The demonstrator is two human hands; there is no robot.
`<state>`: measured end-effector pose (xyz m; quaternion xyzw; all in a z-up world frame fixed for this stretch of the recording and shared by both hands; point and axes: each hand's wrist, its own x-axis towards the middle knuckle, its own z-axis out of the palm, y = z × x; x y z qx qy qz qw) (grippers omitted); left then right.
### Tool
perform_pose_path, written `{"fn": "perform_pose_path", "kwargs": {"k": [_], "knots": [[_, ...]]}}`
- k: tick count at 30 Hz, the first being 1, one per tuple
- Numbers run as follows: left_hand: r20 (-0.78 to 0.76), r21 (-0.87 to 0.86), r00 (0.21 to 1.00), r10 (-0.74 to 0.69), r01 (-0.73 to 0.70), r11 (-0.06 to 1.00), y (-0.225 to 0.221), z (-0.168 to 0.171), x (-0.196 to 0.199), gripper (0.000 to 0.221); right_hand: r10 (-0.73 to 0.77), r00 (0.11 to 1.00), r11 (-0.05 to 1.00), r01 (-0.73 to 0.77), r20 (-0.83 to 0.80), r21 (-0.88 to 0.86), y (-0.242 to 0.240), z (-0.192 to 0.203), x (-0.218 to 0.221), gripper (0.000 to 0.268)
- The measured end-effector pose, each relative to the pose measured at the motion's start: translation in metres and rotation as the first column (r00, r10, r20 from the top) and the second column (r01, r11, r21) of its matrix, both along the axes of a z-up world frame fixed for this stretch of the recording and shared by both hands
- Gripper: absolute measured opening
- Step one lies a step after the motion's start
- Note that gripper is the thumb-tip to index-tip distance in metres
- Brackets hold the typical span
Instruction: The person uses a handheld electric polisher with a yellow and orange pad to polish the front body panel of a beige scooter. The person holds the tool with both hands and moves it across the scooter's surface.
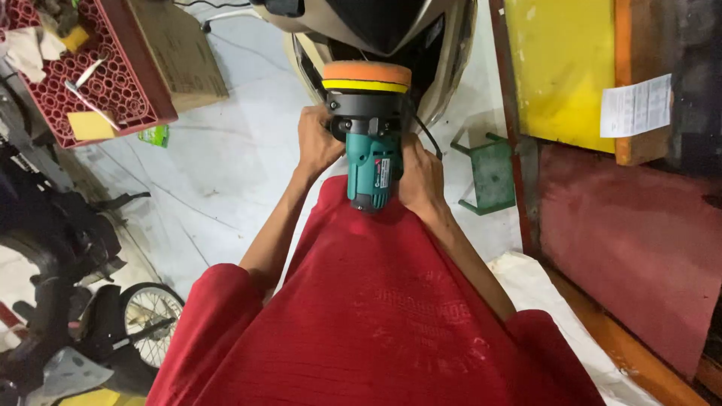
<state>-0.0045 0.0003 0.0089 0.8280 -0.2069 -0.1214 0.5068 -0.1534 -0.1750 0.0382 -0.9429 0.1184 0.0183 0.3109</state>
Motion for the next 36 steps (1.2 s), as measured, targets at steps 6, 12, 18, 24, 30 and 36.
{"fn": "perform_pose_path", "kwargs": {"k": [6,12,18,24,30,36], "knots": [[0.185,0.073,0.983,0.011,-0.025,0.997,-0.001,0.023,-0.037,0.026,0.057,0.998,0.997,-0.058,0.018,0.048,-0.017,-0.031,-0.034,0.038],[0.257,0.203,0.960,0.115,-0.170,0.964,0.010,0.003,-0.082,0.023,0.126,0.946,0.939,-0.211,0.300,0.271,-0.025,0.008,-0.039,0.044],[0.308,0.194,0.939,0.156,-0.222,0.956,0.016,0.025,-0.111,0.018,0.195,0.967,0.930,-0.236,0.164,0.283,-0.025,-0.010,-0.052,0.040],[0.301,0.194,0.942,0.151,-0.215,0.957,0.021,0.012,-0.109,0.020,0.228,0.956,0.943,-0.265,0.186,0.204,-0.025,-0.034,-0.059,0.036],[0.276,0.189,0.952,0.133,-0.190,0.964,0.021,0.022,-0.080,0.019,0.142,0.952,0.941,-0.215,0.272,0.261,-0.011,-0.023,-0.044,0.031],[0.205,0.168,0.978,0.040,-0.075,0.983,0.023,0.021,-0.030,0.013,0.003,0.997,0.941,-0.030,0.078,0.338,0.009,-0.025,-0.017,0.029]]}}
